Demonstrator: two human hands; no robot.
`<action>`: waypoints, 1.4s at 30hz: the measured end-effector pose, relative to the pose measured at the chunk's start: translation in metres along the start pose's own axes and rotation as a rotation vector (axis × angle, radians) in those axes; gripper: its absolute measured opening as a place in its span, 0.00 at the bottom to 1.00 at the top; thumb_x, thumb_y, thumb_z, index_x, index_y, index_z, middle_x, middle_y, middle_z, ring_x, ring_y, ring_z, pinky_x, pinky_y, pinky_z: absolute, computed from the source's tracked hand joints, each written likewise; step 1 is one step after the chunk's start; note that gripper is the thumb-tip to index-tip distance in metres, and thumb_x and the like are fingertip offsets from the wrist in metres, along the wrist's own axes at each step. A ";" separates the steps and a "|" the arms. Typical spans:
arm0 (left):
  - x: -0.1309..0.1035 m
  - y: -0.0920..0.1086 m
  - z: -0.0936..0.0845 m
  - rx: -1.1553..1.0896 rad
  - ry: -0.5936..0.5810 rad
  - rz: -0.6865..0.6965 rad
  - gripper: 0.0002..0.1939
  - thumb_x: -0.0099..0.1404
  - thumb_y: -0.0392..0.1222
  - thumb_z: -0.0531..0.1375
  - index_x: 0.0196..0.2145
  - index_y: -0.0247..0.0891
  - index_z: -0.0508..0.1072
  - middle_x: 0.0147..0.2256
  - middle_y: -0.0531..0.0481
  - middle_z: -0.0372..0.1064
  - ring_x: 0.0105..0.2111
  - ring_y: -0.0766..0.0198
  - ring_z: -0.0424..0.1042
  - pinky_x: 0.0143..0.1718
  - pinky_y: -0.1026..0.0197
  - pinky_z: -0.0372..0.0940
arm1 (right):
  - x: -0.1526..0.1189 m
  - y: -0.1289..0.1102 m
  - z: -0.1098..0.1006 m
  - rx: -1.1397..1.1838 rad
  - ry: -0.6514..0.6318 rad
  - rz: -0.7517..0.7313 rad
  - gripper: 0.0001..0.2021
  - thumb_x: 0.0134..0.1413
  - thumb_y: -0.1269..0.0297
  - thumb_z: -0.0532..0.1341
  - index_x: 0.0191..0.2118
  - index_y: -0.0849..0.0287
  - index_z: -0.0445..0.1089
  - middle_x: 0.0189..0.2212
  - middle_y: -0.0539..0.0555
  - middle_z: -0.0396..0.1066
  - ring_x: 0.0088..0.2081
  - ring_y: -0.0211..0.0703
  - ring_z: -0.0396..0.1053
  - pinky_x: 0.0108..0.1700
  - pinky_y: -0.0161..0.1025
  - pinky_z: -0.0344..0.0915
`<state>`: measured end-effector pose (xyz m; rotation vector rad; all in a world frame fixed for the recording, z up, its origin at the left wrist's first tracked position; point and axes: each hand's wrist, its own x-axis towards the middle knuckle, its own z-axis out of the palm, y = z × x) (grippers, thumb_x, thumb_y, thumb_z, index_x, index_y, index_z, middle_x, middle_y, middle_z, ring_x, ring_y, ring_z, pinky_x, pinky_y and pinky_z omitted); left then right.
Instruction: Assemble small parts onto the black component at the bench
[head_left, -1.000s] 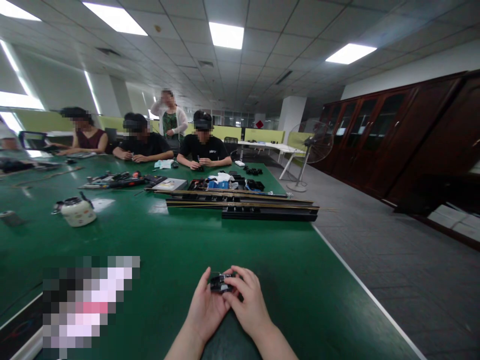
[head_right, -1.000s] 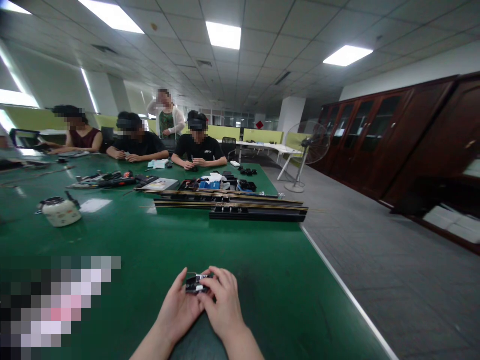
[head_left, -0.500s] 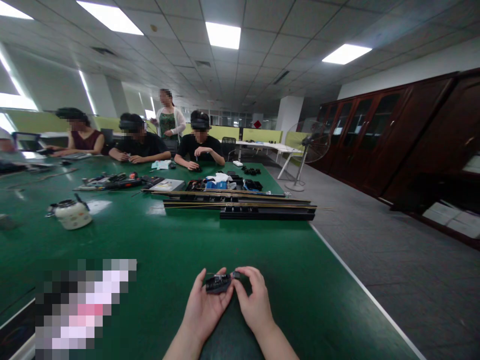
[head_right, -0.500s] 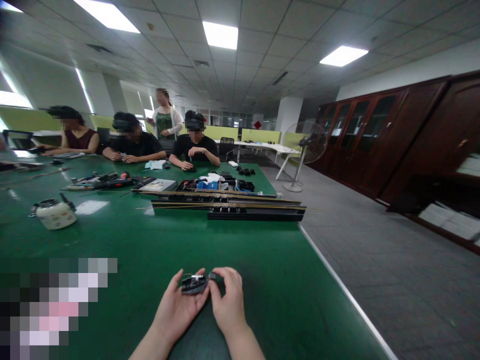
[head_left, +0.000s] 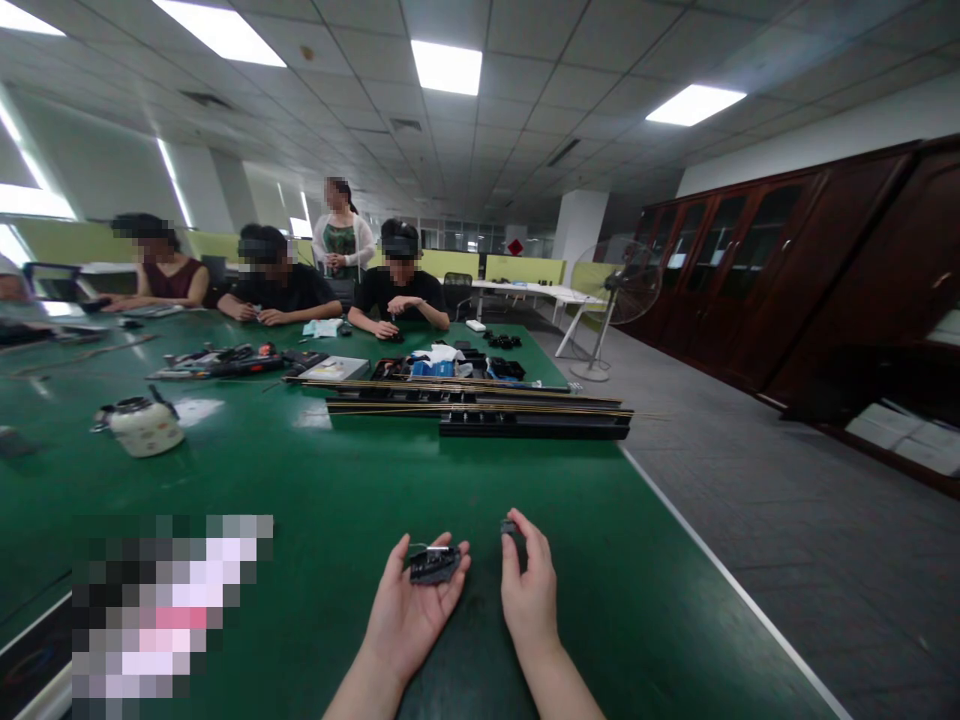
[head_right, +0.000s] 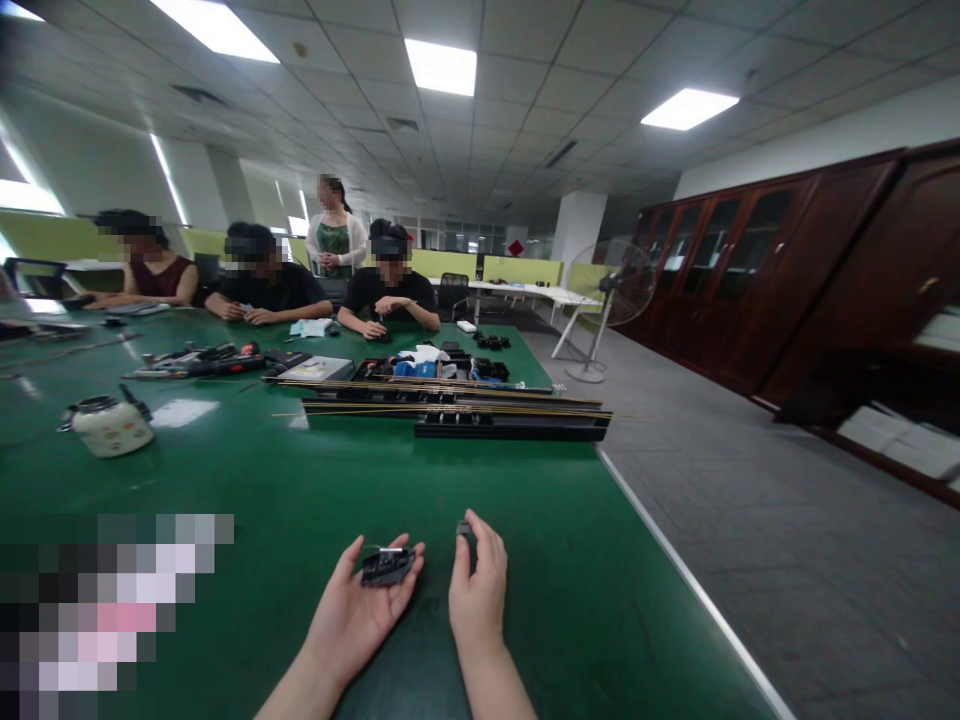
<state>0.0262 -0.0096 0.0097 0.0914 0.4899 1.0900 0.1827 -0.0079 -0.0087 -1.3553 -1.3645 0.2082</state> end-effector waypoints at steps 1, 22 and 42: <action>0.000 0.000 0.000 0.001 0.003 0.003 0.19 0.61 0.47 0.54 0.43 0.28 0.66 0.41 0.30 0.70 0.37 0.53 0.74 0.38 0.56 0.68 | 0.000 0.001 0.000 0.004 0.010 0.015 0.15 0.56 0.62 0.52 0.48 0.59 0.63 0.45 0.59 0.68 0.47 0.46 0.65 0.49 0.46 0.62; -0.001 -0.002 0.002 -0.032 0.056 0.009 0.14 0.60 0.48 0.55 0.31 0.32 0.71 0.37 0.33 0.73 0.35 0.52 0.75 0.34 0.55 0.68 | 0.000 0.001 0.001 -0.045 0.067 -0.101 0.12 0.56 0.64 0.53 0.44 0.58 0.65 0.42 0.58 0.69 0.46 0.46 0.65 0.48 0.46 0.62; 0.000 -0.002 0.000 -0.042 0.057 0.009 0.15 0.61 0.48 0.54 0.31 0.32 0.71 0.37 0.35 0.73 0.36 0.53 0.75 0.34 0.55 0.68 | -0.002 -0.006 0.001 -0.062 -0.036 -0.079 0.08 0.55 0.65 0.54 0.40 0.57 0.66 0.38 0.56 0.70 0.42 0.46 0.66 0.45 0.45 0.62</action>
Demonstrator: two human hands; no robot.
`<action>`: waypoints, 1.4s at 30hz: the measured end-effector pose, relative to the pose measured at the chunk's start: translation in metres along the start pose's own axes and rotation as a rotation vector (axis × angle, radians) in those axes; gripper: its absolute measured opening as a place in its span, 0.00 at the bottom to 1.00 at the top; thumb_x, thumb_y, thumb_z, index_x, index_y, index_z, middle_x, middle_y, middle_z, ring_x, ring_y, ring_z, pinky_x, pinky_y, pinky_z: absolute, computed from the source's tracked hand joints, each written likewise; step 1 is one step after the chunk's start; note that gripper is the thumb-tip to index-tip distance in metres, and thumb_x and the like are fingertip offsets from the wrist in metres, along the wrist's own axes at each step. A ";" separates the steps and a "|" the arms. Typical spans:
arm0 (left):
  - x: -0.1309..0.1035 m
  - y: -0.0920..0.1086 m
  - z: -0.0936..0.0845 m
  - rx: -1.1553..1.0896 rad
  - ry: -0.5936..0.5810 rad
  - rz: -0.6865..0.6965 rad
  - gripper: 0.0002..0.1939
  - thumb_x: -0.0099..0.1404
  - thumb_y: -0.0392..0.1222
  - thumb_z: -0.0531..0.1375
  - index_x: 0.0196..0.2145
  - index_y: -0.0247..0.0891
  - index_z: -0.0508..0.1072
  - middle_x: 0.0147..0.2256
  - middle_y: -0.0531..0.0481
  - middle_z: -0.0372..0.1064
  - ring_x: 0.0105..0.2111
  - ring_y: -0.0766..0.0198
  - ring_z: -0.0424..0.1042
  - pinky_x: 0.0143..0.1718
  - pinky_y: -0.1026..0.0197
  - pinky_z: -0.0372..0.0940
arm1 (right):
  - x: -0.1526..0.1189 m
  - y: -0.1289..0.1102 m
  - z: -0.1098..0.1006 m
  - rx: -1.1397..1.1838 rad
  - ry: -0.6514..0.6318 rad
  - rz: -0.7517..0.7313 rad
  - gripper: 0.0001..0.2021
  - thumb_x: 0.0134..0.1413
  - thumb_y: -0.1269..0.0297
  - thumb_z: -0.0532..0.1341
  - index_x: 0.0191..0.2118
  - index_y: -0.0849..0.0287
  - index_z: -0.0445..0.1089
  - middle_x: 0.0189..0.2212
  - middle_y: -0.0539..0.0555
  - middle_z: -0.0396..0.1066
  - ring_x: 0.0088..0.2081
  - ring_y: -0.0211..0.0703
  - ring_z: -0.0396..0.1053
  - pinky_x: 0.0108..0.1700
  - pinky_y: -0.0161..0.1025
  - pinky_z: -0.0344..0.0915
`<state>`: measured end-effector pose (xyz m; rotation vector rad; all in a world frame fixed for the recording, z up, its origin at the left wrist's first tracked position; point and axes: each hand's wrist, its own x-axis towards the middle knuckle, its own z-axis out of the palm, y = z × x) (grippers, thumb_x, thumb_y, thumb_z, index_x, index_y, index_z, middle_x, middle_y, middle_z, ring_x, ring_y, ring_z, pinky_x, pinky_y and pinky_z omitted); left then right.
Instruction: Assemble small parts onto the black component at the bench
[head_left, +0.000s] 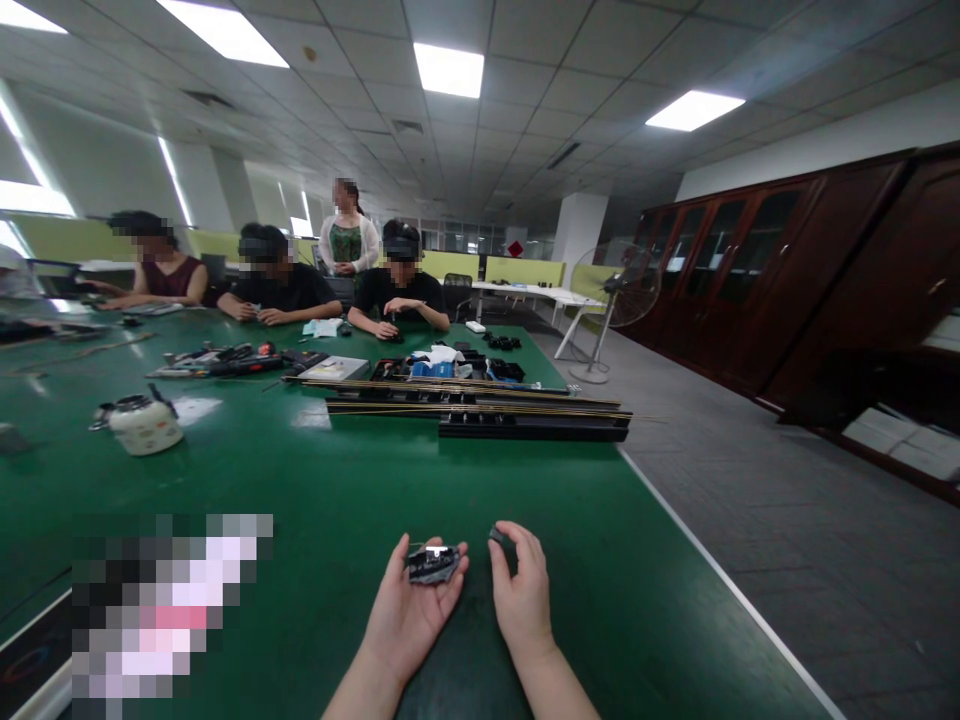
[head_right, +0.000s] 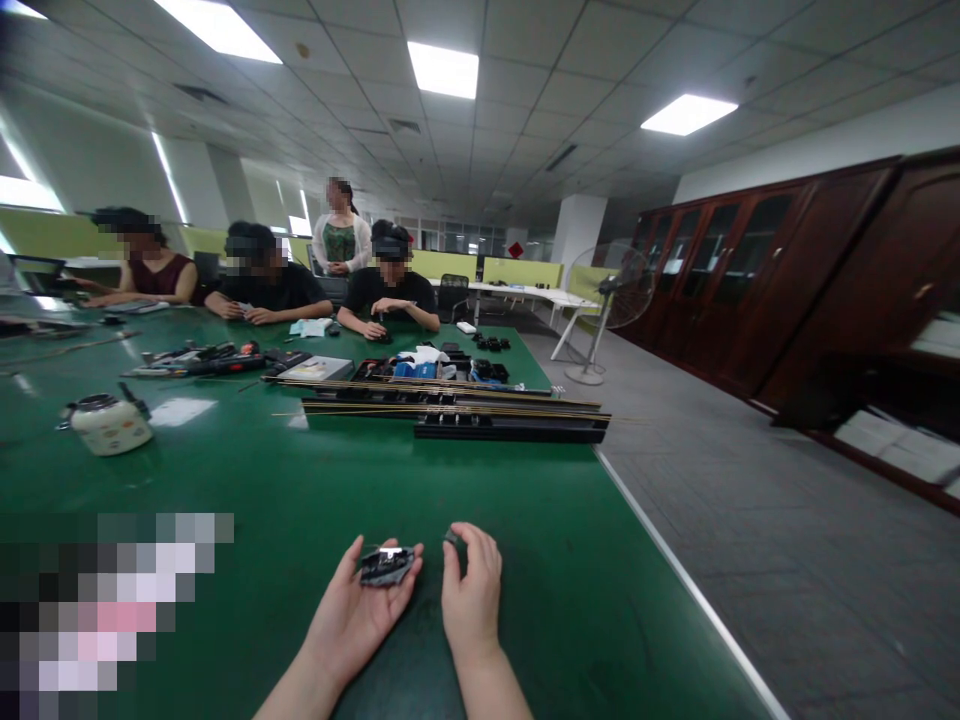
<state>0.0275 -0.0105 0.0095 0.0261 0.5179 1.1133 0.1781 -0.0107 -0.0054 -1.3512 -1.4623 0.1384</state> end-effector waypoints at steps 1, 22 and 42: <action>0.000 0.000 0.001 0.001 0.001 0.001 0.15 0.61 0.48 0.54 0.31 0.32 0.71 0.37 0.35 0.73 0.36 0.53 0.75 0.35 0.55 0.68 | 0.000 0.000 0.000 0.003 -0.007 0.001 0.08 0.55 0.65 0.55 0.40 0.57 0.66 0.38 0.56 0.70 0.42 0.46 0.66 0.45 0.45 0.62; 0.001 -0.002 0.006 -0.050 -0.014 0.027 0.17 0.66 0.43 0.49 0.28 0.32 0.72 0.24 0.48 0.72 0.22 0.68 0.72 0.23 0.68 0.66 | -0.003 -0.037 0.005 0.016 -0.372 -0.292 0.11 0.50 0.70 0.59 0.40 0.50 0.69 0.34 0.50 0.70 0.40 0.43 0.65 0.44 0.44 0.61; -0.001 -0.005 0.005 0.055 -0.029 -0.001 0.16 0.63 0.46 0.52 0.29 0.32 0.72 0.29 0.43 0.74 0.33 0.55 0.75 0.37 0.53 0.68 | -0.009 -0.026 0.008 0.297 -0.384 0.067 0.28 0.39 0.76 0.60 0.51 0.54 0.63 0.44 0.54 0.70 0.46 0.46 0.67 0.49 0.45 0.63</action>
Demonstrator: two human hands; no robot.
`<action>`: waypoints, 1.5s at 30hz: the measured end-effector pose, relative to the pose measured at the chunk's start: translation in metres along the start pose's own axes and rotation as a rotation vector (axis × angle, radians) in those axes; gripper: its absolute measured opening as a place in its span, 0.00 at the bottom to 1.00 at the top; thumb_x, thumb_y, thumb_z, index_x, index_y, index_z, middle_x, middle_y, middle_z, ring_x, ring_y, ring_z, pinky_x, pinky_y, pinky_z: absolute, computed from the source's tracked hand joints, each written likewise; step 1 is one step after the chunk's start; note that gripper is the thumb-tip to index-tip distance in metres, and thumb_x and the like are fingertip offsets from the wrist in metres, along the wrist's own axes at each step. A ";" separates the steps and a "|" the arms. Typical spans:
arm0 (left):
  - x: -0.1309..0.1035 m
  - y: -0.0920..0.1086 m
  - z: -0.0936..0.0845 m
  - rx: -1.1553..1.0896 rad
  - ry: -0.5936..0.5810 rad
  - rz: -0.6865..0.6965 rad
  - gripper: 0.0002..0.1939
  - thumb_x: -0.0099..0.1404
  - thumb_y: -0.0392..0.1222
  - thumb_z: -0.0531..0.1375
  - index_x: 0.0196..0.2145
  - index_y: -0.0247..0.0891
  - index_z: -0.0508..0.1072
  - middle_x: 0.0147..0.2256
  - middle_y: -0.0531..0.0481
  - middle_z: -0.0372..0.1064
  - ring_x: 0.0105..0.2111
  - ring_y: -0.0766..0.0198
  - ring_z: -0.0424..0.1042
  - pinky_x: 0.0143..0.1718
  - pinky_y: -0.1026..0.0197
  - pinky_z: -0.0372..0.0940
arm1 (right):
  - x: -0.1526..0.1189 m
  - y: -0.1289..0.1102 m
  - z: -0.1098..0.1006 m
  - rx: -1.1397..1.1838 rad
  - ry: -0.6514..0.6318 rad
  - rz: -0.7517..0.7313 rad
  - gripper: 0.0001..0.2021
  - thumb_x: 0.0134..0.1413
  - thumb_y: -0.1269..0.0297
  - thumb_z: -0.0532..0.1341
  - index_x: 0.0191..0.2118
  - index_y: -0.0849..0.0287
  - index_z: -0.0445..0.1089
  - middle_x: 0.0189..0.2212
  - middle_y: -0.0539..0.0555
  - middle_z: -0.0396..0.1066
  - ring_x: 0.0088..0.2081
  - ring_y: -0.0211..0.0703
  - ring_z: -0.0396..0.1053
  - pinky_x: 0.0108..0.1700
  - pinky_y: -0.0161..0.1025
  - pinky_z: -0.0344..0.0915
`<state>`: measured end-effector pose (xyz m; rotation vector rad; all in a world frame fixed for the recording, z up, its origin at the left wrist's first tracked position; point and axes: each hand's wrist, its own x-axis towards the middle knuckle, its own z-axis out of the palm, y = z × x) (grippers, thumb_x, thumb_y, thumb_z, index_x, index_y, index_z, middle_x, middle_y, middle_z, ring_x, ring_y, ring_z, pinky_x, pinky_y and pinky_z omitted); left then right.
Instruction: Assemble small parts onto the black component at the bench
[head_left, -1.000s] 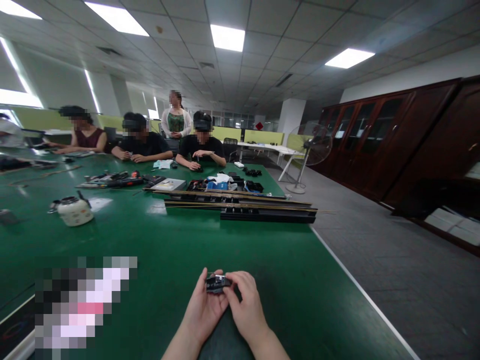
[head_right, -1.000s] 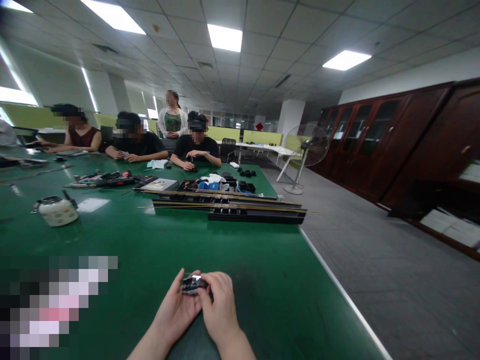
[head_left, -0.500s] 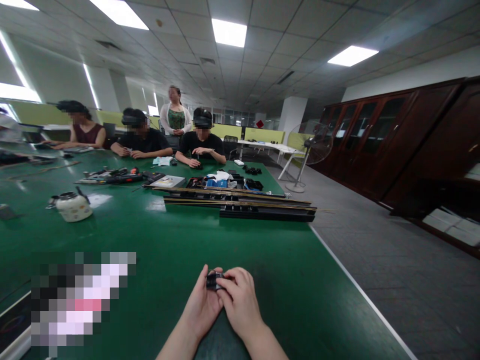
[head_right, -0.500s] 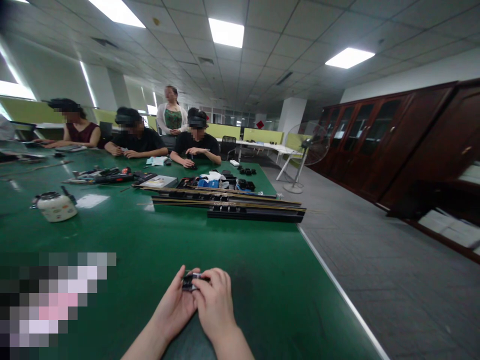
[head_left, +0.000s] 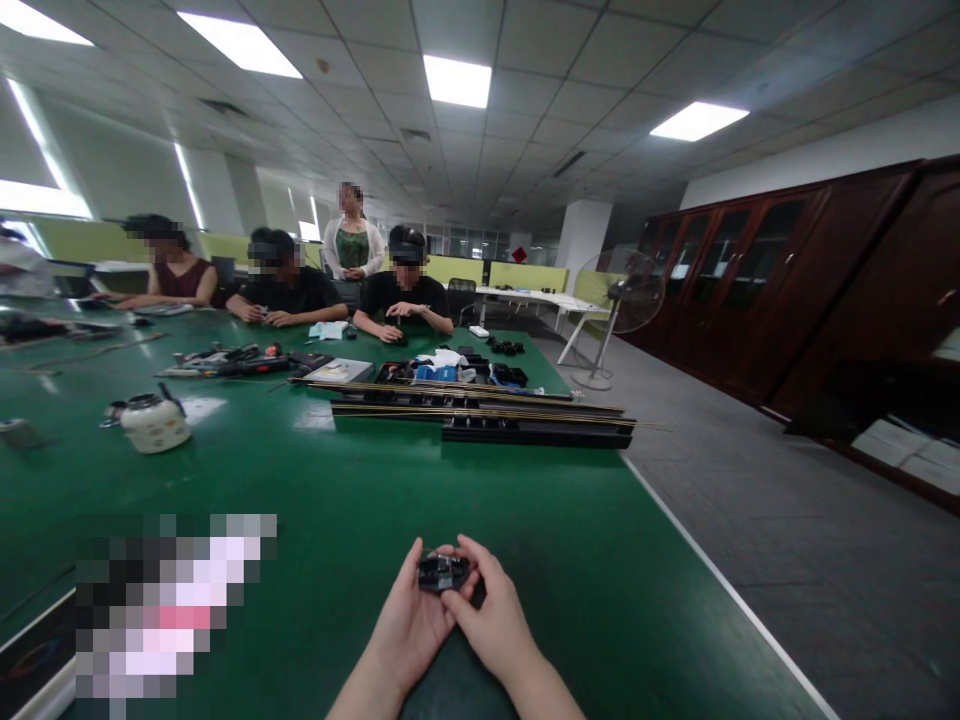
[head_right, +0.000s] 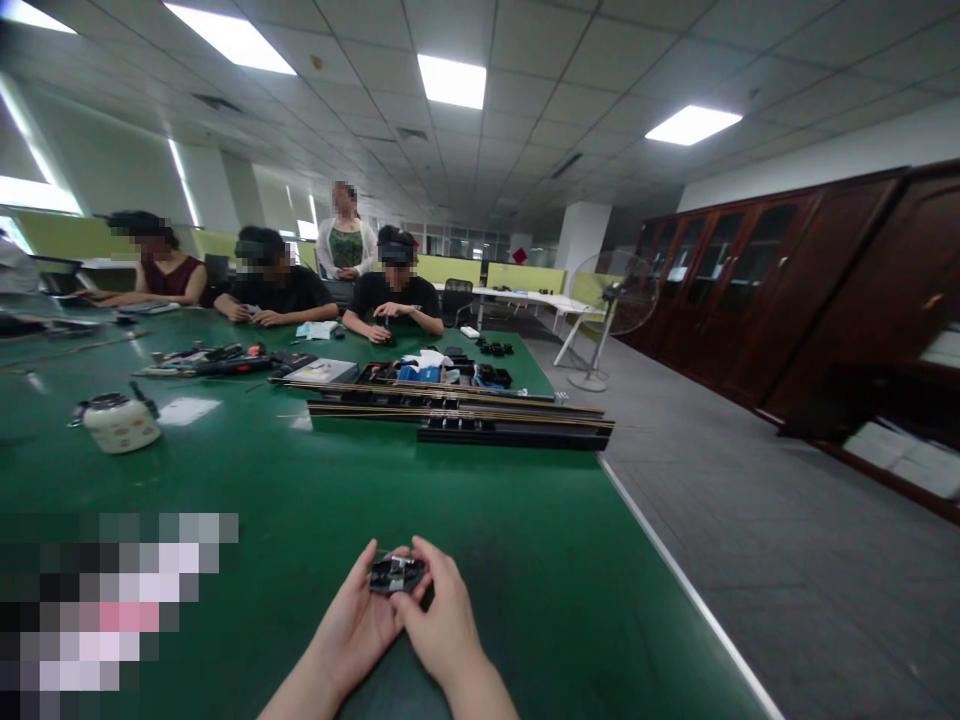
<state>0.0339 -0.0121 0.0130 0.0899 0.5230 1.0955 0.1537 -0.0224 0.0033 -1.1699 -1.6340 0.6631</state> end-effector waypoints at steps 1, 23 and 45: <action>0.000 0.000 0.001 0.006 0.012 -0.003 0.15 0.63 0.46 0.52 0.29 0.32 0.72 0.29 0.43 0.74 0.33 0.55 0.75 0.37 0.53 0.68 | 0.000 0.002 0.000 0.019 0.001 0.015 0.27 0.38 0.76 0.60 0.50 0.54 0.64 0.43 0.54 0.70 0.46 0.46 0.68 0.49 0.45 0.64; 0.001 0.000 -0.001 0.046 0.008 -0.018 0.16 0.64 0.47 0.51 0.31 0.31 0.70 0.28 0.41 0.74 0.35 0.52 0.74 0.35 0.52 0.69 | 0.004 -0.012 -0.005 0.108 -0.060 0.004 0.23 0.36 0.79 0.56 0.42 0.53 0.68 0.39 0.51 0.71 0.43 0.45 0.69 0.47 0.44 0.64; -0.001 0.000 0.002 0.042 0.021 -0.005 0.19 0.65 0.47 0.49 0.31 0.30 0.71 0.28 0.40 0.74 0.35 0.52 0.74 0.35 0.51 0.69 | 0.003 -0.011 -0.005 0.074 -0.097 0.001 0.25 0.37 0.79 0.57 0.45 0.52 0.67 0.43 0.52 0.69 0.47 0.44 0.66 0.51 0.44 0.61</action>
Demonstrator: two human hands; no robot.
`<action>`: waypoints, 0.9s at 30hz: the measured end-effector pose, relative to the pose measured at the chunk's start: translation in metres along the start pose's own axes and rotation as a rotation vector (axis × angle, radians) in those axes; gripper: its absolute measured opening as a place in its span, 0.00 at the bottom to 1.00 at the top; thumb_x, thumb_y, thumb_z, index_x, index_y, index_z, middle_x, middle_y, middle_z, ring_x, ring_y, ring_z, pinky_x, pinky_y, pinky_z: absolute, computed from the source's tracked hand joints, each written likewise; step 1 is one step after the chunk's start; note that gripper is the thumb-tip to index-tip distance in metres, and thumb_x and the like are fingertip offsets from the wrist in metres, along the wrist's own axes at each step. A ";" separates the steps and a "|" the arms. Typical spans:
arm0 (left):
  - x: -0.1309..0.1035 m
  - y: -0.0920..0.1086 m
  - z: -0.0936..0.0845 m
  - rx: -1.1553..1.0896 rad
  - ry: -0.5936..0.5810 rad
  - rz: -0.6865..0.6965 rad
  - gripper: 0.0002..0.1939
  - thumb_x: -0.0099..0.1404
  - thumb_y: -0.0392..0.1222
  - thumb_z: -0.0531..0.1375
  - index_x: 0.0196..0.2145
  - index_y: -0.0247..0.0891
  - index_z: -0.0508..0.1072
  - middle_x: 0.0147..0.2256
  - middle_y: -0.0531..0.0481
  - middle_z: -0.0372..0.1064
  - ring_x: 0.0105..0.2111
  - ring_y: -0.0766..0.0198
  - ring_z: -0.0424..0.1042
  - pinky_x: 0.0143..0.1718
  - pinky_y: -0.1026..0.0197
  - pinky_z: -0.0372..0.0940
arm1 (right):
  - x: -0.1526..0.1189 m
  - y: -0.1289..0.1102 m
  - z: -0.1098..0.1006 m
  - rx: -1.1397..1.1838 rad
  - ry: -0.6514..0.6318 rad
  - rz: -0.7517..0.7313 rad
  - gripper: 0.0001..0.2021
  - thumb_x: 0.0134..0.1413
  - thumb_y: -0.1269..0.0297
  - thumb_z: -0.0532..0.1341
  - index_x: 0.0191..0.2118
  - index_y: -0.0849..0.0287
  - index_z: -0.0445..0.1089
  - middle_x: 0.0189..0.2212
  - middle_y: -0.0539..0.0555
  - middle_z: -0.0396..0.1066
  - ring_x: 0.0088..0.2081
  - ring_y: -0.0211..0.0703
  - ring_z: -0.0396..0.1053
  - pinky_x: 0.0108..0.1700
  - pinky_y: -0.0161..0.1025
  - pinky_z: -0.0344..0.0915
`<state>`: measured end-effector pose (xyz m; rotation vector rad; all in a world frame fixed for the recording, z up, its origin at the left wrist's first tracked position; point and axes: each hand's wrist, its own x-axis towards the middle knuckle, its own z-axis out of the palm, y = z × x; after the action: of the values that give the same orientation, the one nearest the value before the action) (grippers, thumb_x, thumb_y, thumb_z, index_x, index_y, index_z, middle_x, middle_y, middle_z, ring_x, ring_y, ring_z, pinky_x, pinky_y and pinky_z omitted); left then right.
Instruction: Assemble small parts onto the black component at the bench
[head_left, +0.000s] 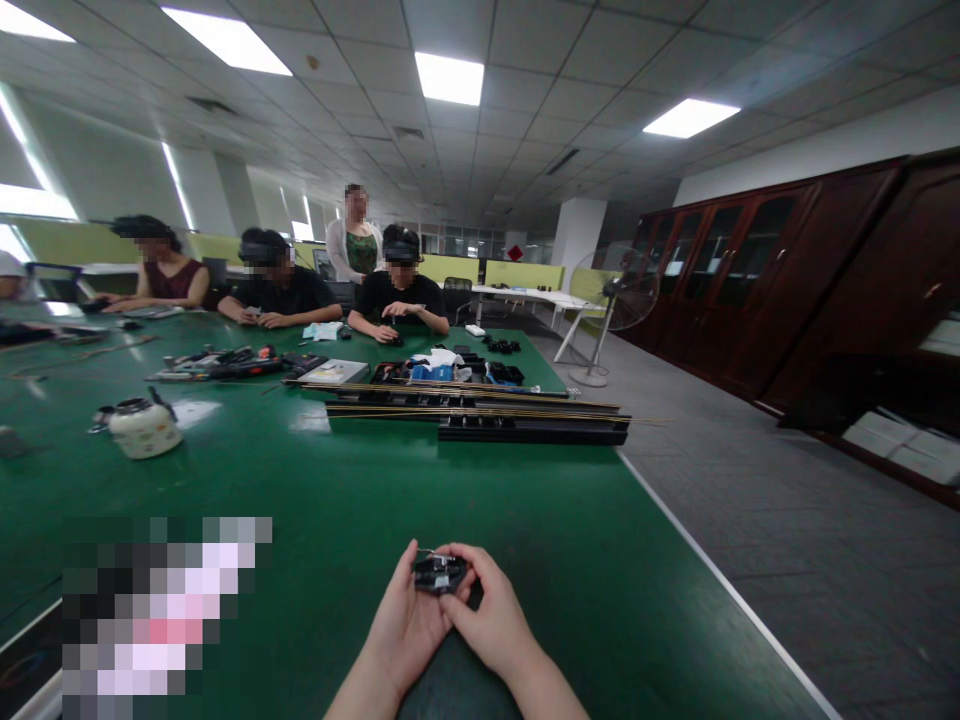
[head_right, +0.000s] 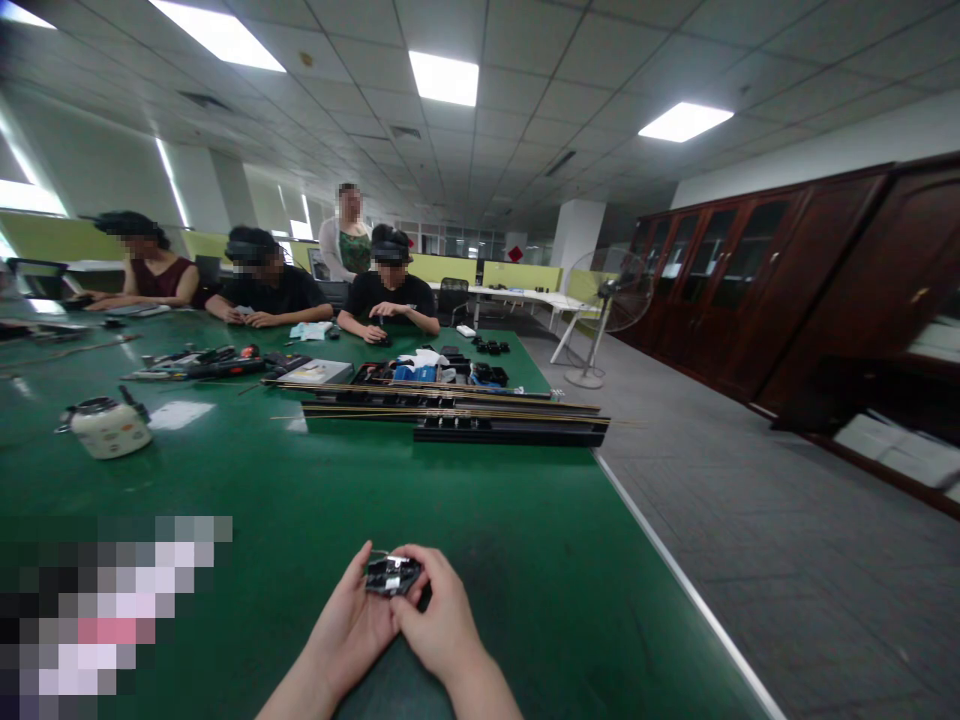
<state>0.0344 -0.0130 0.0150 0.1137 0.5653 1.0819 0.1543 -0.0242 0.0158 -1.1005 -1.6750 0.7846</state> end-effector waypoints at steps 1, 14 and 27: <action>0.000 0.000 -0.001 -0.007 0.004 0.003 0.18 0.65 0.47 0.49 0.31 0.30 0.71 0.28 0.41 0.74 0.34 0.52 0.74 0.35 0.51 0.69 | -0.001 0.001 0.000 -0.017 0.003 -0.011 0.24 0.37 0.79 0.58 0.45 0.52 0.67 0.44 0.53 0.68 0.48 0.45 0.65 0.52 0.45 0.60; -0.001 0.001 -0.001 -0.118 -0.014 -0.025 0.15 0.64 0.43 0.50 0.30 0.30 0.71 0.26 0.46 0.73 0.27 0.63 0.73 0.34 0.57 0.68 | -0.003 0.003 0.004 -0.200 -0.006 -0.039 0.17 0.40 0.78 0.62 0.37 0.50 0.72 0.46 0.53 0.66 0.50 0.45 0.61 0.52 0.45 0.58; -0.003 0.002 0.001 -0.179 0.011 0.000 0.16 0.64 0.42 0.50 0.27 0.30 0.71 0.25 0.46 0.72 0.27 0.62 0.72 0.33 0.57 0.67 | 0.002 -0.004 0.005 -0.157 -0.058 0.009 0.15 0.42 0.77 0.59 0.37 0.53 0.71 0.46 0.55 0.66 0.51 0.45 0.61 0.53 0.44 0.58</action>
<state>0.0319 -0.0143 0.0174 -0.0481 0.4758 1.1290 0.1478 -0.0239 0.0188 -1.2031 -1.8063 0.7065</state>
